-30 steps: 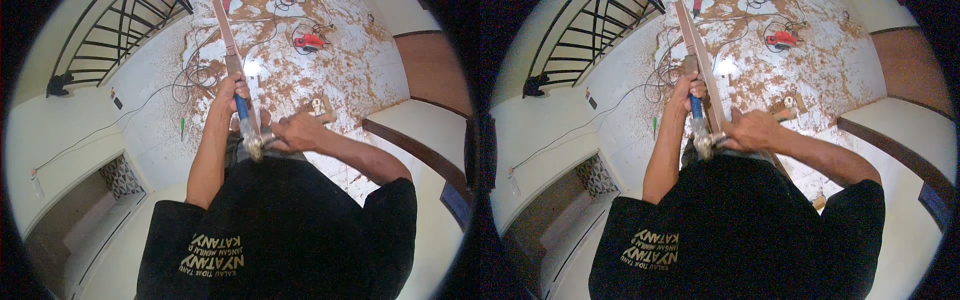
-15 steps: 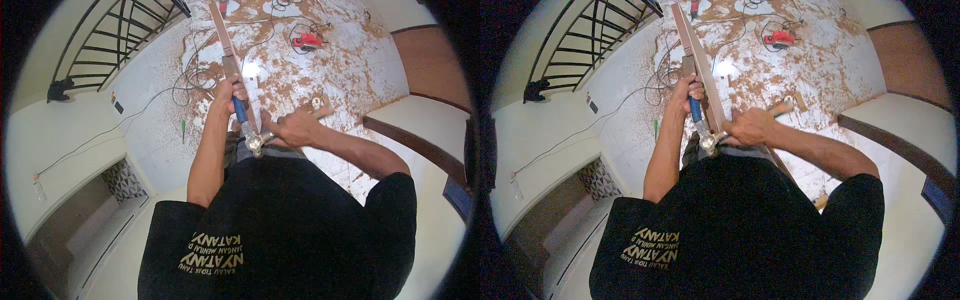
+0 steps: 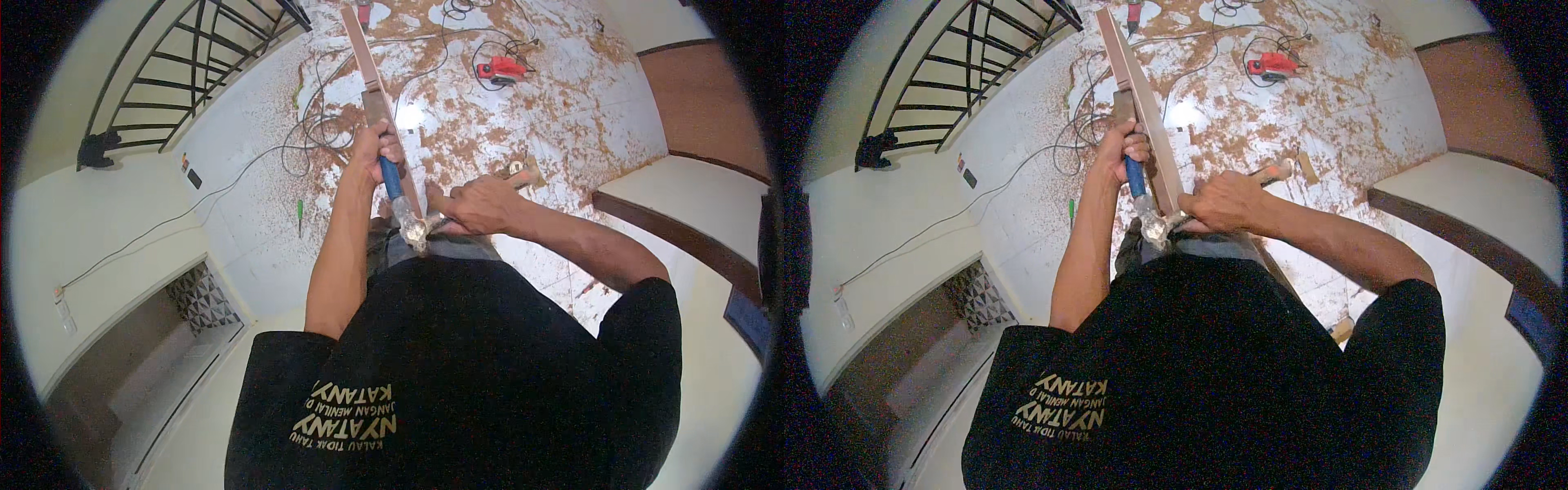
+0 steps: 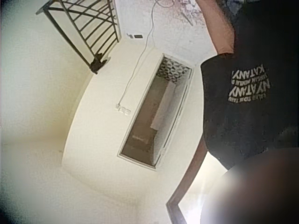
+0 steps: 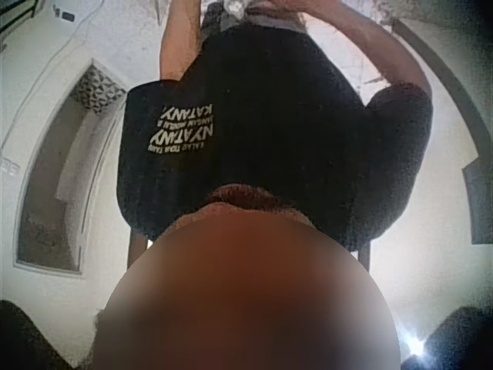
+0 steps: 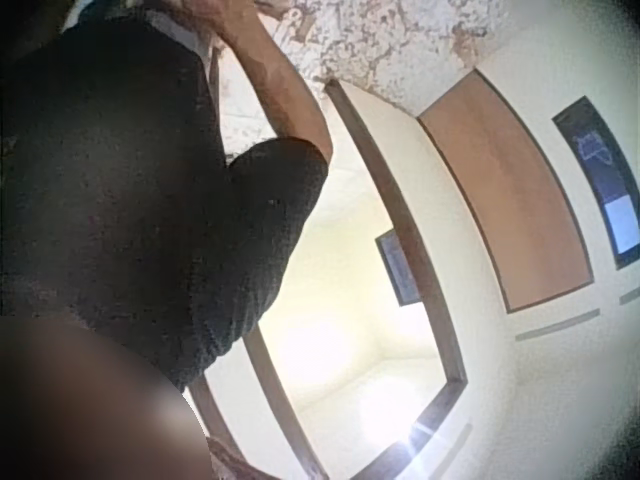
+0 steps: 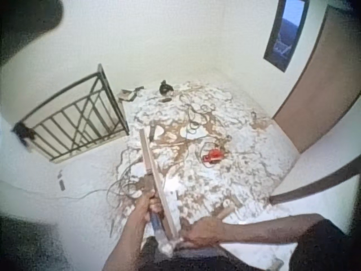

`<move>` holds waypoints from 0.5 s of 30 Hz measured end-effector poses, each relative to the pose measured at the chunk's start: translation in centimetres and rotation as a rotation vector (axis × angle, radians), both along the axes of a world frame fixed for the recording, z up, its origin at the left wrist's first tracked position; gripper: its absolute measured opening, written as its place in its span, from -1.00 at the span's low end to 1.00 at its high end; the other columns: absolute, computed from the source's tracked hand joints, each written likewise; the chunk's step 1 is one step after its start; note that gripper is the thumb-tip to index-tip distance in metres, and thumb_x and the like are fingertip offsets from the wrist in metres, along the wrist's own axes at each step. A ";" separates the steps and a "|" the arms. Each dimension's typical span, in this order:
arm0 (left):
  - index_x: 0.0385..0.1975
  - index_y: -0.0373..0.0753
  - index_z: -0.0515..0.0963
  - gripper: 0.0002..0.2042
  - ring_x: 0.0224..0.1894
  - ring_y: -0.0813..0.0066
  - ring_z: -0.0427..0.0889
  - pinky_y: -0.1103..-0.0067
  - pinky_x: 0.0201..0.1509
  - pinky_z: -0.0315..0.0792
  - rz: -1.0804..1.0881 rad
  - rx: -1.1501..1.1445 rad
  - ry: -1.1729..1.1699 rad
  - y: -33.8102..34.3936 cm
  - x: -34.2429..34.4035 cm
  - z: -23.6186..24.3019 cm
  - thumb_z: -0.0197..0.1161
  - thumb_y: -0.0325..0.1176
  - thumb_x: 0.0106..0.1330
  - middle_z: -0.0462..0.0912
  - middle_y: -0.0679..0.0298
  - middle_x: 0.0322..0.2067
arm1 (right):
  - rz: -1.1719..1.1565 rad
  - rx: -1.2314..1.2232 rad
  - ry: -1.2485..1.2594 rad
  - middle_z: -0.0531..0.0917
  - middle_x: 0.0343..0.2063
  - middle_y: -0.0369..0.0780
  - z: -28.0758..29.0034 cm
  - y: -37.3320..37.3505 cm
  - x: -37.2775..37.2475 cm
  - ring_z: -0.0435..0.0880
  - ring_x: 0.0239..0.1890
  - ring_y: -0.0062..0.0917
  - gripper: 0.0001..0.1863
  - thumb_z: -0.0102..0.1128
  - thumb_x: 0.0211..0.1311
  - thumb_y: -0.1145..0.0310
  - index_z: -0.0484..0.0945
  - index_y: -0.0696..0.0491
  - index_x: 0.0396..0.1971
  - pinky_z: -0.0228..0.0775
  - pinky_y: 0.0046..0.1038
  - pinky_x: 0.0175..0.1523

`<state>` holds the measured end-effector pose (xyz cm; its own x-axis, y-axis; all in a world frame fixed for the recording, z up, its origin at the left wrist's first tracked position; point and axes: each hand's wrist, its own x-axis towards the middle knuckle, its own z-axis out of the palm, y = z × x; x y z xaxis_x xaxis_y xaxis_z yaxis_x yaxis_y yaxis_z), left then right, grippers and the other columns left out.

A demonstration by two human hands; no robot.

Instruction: The person chisels a groove into a piece of wood using a hammer and a chisel.

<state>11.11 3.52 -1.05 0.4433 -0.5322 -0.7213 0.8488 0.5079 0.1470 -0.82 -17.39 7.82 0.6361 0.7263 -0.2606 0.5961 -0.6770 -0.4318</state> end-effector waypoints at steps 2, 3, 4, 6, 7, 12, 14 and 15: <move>-0.51 -0.15 0.30 -0.75 -0.79 0.70 0.13 0.66 -0.76 0.15 0.009 0.015 -0.002 -0.2 1.2 0.5 -0.08 -0.27 0.46 0.17 0.50 -0.77 | 0.009 0.083 -0.042 0.57 -0.61 -0.15 0.7 0.1 -0.9 0.64 -0.57 -0.18 -0.55 0.16 0.18 -0.05 0.40 0.08 -0.30 0.46 -0.16 -0.49; -0.50 -0.15 0.30 -0.76 -0.79 0.70 0.13 0.66 -0.76 0.15 0.000 0.041 -0.017 -0.4 1.7 0.7 -0.08 -0.27 0.46 0.17 0.50 -0.76 | 0.017 0.168 -0.080 0.56 -0.61 -0.15 1.0 0.1 -1.1 0.63 -0.57 -0.17 -0.56 0.17 0.17 -0.05 0.40 0.07 -0.30 0.46 -0.16 -0.49; -0.50 -0.16 0.30 -0.76 -0.79 0.70 0.12 0.66 -0.76 0.15 -0.012 0.068 -0.027 -0.5 1.8 0.7 -0.09 -0.28 0.46 0.17 0.50 -0.76 | 0.065 0.259 -0.092 0.52 -0.65 -0.18 1.3 0.0 -0.7 0.62 -0.58 -0.19 -0.58 0.19 0.14 -0.04 0.39 0.05 -0.39 0.45 -0.18 -0.49; -0.50 -0.15 0.29 -0.76 -0.78 0.71 0.13 0.67 -0.75 0.15 -0.009 0.042 -0.001 -0.4 1.6 0.8 -0.09 -0.28 0.46 0.16 0.51 -0.76 | 0.111 0.238 -0.136 0.50 -0.65 -0.19 2.5 -0.1 -0.9 0.62 -0.58 -0.21 -0.58 0.20 0.12 -0.03 0.38 0.05 -0.43 0.44 -0.18 -0.49; -0.51 -0.15 0.29 -0.76 -0.78 0.71 0.14 0.67 -0.74 0.16 -0.005 0.015 0.022 -0.4 1.6 0.9 -0.09 -0.29 0.46 0.16 0.51 -0.76 | 0.158 0.217 -0.184 0.48 -0.66 -0.20 2.8 0.0 -0.9 0.61 -0.58 -0.23 -0.59 0.21 0.11 -0.02 0.37 0.04 -0.46 0.43 -0.19 -0.49; -0.54 -0.15 0.27 -0.77 -0.76 0.71 0.16 0.68 -0.72 0.18 0.005 -0.033 0.058 -0.6 2.7 1.8 -0.08 -0.33 0.42 0.16 0.51 -0.75 | 0.028 0.200 -0.087 0.52 -0.63 -0.18 3.7 -1.0 0.0 0.64 -0.53 -0.23 -0.60 0.21 0.12 -0.02 0.40 0.04 -0.39 0.44 -0.20 -0.51; -0.57 -0.14 0.26 -0.76 -0.76 0.70 0.16 0.68 -0.71 0.19 0.006 -0.042 0.090 -0.5 3.1 1.9 -0.07 -0.35 0.40 0.17 0.51 -0.75 | 0.015 0.144 -0.050 0.57 -0.60 -0.14 4.8 -1.0 0.3 0.67 -0.48 -0.20 -0.56 0.19 0.14 -0.06 0.44 0.04 -0.31 0.47 -0.21 -0.51; -0.60 -0.14 0.25 -0.76 -0.76 0.70 0.17 0.68 -0.70 0.19 0.009 -0.097 0.157 -0.5 3.5 1.9 -0.06 -0.37 0.38 0.17 0.51 -0.75 | 0.042 0.281 -0.099 0.57 -0.61 -0.13 5.2 -1.0 0.5 0.66 -0.53 -0.20 -0.55 0.17 0.16 -0.08 0.45 0.05 -0.32 0.46 -0.19 -0.52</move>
<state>14.64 2.99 0.89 0.3344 -0.5992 -0.7275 0.8528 0.5209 -0.0371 -0.36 -18.40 13.07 0.6166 0.7871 0.0162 0.6693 -0.5133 -0.5372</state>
